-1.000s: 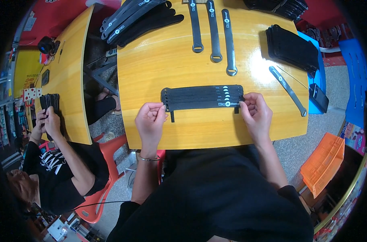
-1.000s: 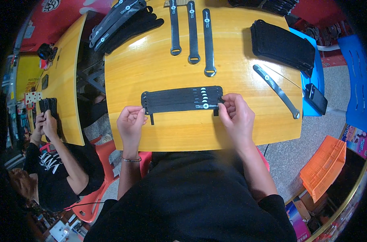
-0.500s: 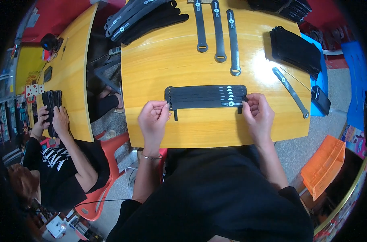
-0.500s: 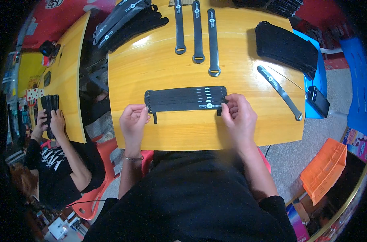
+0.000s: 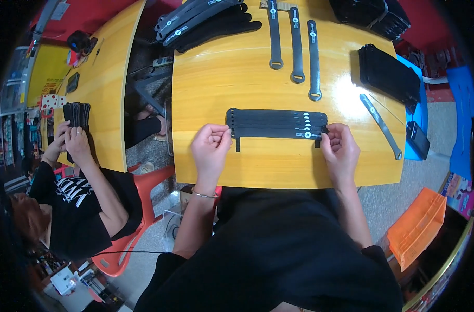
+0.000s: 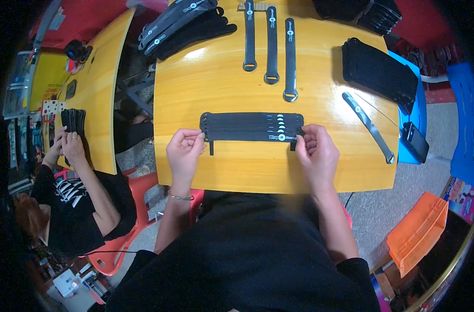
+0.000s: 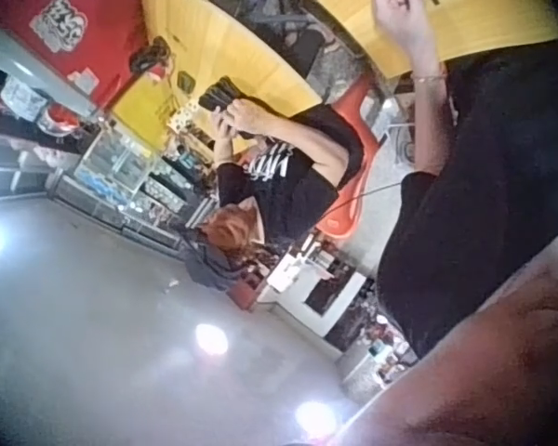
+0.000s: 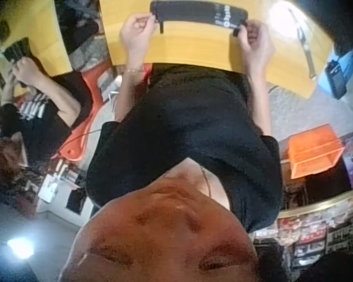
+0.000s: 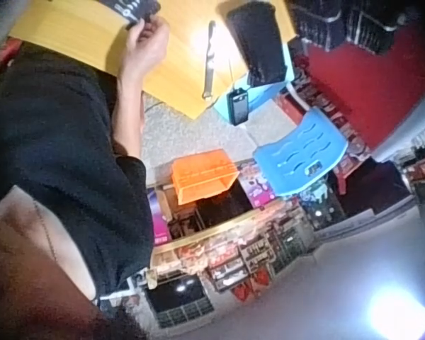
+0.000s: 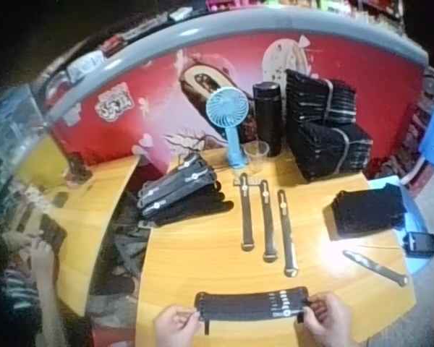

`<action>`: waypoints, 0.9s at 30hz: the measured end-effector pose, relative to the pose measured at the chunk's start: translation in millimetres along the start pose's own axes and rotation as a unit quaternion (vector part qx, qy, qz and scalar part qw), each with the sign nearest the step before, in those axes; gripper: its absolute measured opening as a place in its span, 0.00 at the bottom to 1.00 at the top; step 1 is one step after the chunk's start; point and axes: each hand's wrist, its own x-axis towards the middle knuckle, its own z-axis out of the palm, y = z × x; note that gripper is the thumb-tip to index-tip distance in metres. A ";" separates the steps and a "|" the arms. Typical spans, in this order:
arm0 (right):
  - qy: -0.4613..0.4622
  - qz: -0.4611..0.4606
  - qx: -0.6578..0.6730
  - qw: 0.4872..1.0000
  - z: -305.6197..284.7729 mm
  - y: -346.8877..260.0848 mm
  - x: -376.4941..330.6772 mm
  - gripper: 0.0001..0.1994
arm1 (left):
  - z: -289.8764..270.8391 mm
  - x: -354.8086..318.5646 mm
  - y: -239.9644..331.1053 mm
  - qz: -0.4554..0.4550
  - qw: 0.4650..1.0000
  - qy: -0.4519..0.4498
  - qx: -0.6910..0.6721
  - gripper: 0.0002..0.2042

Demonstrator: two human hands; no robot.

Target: Organize and stack black plastic components on a workbench for packaging.

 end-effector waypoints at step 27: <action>-0.003 -0.128 -0.017 0.992 -4.5 -1.4 -4.9 0.14 | 15.0 -23.3 32.4 0.176 0.967 0.039 0.180 0.11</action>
